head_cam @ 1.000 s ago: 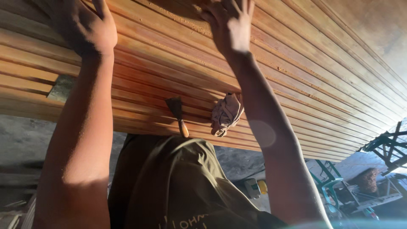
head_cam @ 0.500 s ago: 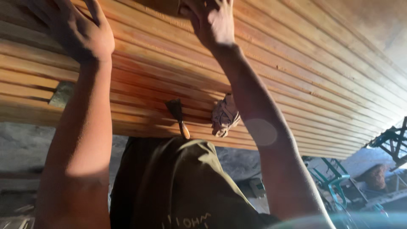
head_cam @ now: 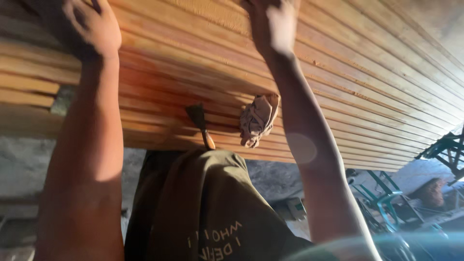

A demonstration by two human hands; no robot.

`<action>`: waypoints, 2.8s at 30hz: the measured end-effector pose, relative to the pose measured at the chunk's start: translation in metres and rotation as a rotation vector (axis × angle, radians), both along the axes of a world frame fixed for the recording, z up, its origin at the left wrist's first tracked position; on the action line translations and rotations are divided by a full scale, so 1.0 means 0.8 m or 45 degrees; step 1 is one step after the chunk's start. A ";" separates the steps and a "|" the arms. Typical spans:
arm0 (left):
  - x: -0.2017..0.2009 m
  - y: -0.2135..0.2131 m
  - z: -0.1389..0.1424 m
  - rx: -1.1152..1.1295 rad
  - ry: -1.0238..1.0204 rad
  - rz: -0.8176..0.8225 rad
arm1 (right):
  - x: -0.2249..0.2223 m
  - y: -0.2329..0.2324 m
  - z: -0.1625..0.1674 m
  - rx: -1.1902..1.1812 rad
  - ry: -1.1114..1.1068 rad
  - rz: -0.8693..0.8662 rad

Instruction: The person sands a large wooden tabletop using a sanding block and a putty knife, moving along the surface to smooth the wood. A second person also sands the same table from the opposite side.

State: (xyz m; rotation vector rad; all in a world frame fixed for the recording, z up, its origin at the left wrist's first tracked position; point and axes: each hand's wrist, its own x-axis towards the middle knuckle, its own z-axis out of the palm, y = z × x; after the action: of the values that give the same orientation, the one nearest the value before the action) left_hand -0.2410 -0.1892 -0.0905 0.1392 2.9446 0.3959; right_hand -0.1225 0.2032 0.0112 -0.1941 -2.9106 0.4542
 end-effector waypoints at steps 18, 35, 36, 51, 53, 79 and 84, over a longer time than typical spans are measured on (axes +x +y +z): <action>0.334 0.300 0.161 0.776 -0.240 -1.446 | 0.510 -0.055 0.075 -0.297 -0.003 -1.560; -0.041 0.088 0.105 0.218 0.158 -0.567 | 0.439 -0.094 0.052 -0.575 0.193 -1.397; -0.012 0.126 0.100 -0.099 0.567 -0.637 | 0.432 -0.089 0.049 -0.550 0.158 -1.402; 0.368 0.620 0.164 1.381 0.399 -1.191 | 0.492 0.003 0.110 -0.103 0.322 -1.338; 0.391 0.616 0.183 1.512 0.257 -1.592 | 0.499 0.016 0.133 -0.455 0.678 -1.424; 0.025 0.057 0.030 -0.007 0.400 -0.025 | 0.053 0.105 0.039 -0.096 -0.010 0.268; 0.033 0.046 0.004 0.129 0.460 0.012 | 0.034 0.086 0.027 -0.064 0.018 0.347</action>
State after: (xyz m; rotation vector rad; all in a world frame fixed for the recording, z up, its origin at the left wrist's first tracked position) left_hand -0.2150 -0.1526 -0.0876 0.2317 3.2794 0.5768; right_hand -0.0950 0.2717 0.0328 0.2015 -2.9240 0.5672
